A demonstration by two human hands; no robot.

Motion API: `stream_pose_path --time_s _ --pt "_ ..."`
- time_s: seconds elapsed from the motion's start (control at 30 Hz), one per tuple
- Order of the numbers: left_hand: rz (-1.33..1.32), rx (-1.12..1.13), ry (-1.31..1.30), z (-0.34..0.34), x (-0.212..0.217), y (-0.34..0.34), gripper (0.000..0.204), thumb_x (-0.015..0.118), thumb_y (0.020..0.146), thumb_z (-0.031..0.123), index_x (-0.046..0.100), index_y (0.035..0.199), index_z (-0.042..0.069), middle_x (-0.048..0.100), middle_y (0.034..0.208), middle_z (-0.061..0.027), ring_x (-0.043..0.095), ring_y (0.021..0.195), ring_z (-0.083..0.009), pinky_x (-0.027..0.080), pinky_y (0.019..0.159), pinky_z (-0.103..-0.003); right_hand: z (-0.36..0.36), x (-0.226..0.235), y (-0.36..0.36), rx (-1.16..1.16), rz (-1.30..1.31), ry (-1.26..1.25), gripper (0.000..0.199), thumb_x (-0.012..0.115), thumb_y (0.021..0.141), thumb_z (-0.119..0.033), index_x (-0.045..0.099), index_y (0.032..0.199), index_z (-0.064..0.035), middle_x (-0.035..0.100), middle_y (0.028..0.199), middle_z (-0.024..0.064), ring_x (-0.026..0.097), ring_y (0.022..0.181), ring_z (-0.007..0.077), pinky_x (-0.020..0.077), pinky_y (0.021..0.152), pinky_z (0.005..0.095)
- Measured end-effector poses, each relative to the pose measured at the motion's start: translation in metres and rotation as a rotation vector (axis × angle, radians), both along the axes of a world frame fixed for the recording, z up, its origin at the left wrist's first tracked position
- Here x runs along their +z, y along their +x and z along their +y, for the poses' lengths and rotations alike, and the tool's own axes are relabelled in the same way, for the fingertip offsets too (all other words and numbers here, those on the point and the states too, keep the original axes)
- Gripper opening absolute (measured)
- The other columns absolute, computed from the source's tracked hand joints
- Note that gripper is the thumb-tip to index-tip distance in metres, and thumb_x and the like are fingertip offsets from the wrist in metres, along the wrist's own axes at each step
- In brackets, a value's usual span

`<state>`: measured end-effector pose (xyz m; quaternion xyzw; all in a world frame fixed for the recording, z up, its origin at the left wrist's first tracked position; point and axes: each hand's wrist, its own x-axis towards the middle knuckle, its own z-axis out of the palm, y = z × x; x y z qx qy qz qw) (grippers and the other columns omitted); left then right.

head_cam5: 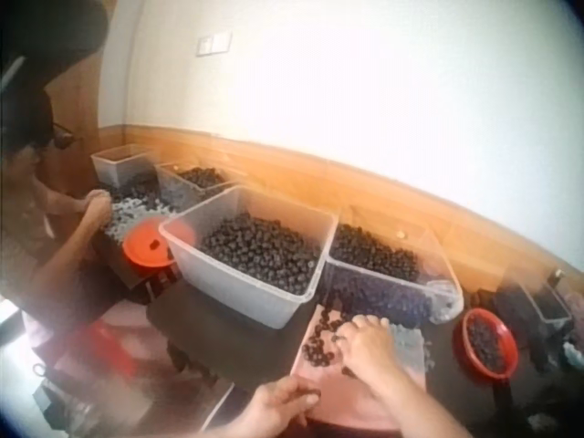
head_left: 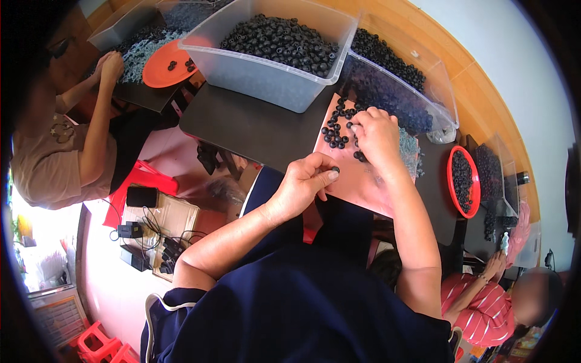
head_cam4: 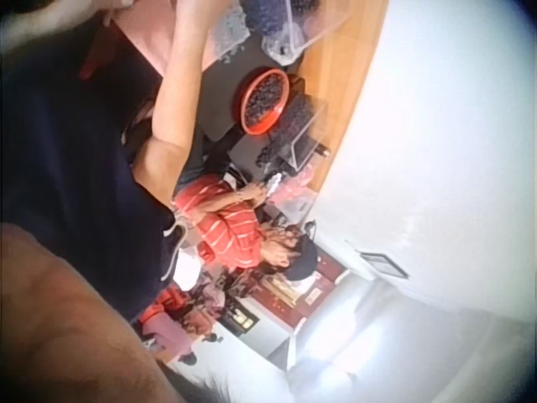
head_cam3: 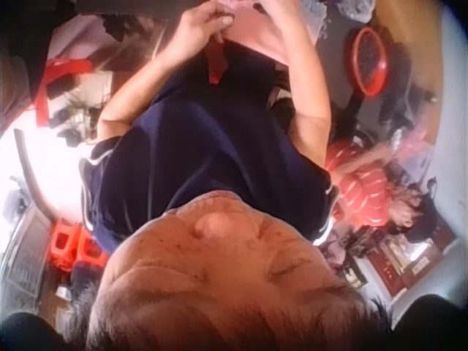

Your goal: The person sorts small black plastic components by hand, placing them from a work table into different plastic bins and a red tray.

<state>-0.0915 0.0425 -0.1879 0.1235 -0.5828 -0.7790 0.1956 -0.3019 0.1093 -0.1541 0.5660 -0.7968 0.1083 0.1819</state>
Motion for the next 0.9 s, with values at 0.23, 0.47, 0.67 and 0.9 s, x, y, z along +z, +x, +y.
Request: stream_pose_path --time_s 0.23,0.47,0.67,0.9 --pt "-0.030 -0.034 -0.051 -0.001 0.000 0.001 0.016 0.064 0.098 0.010 0.062 0.107 -0.003 0.064 0.081 -0.0056 0.061 0.066 -0.0086 0.052 0.060 -0.023 -0.018 -0.004 -0.017 -0.052 0.043 -0.002 0.012 0.068 0.081 -0.011 0.072 0.093 -0.0123 0.065 0.093 0.0045 0.062 0.097 0.0275 0.0423 0.083 0.0401" --pt "-0.034 -0.055 -0.029 -0.002 0.002 0.002 0.014 0.064 0.098 0.010 0.062 0.105 -0.002 0.062 0.080 -0.0031 0.060 0.065 -0.0075 0.052 0.061 -0.023 -0.010 -0.004 -0.020 0.059 -0.170 -0.045 0.009 0.070 0.080 -0.012 0.071 0.089 -0.0099 0.065 0.091 0.0049 0.065 0.093 0.0260 0.0460 0.081 0.0420" --pt "-0.026 -0.054 -0.028 -0.002 0.001 0.001 0.013 0.064 0.096 0.009 0.061 0.101 -0.003 0.060 0.082 -0.0032 0.056 0.066 -0.0069 0.051 0.057 -0.023 -0.001 -0.002 -0.042 0.035 -0.301 -0.074 0.010 0.069 0.080 -0.008 0.071 0.090 -0.0129 0.065 0.089 0.0026 0.064 0.094 0.0255 0.0431 0.080 0.0395" --pt "-0.013 -0.052 -0.020 -0.003 -0.002 0.000 0.014 0.065 0.096 0.009 0.061 0.101 -0.004 0.060 0.082 -0.0034 0.056 0.065 -0.0068 0.050 0.057 -0.023 -0.016 0.006 -0.028 0.149 -0.204 0.005 0.010 0.070 0.080 -0.010 0.072 0.088 -0.0136 0.064 0.088 0.0020 0.063 0.093 0.0248 0.0425 0.080 0.0398"
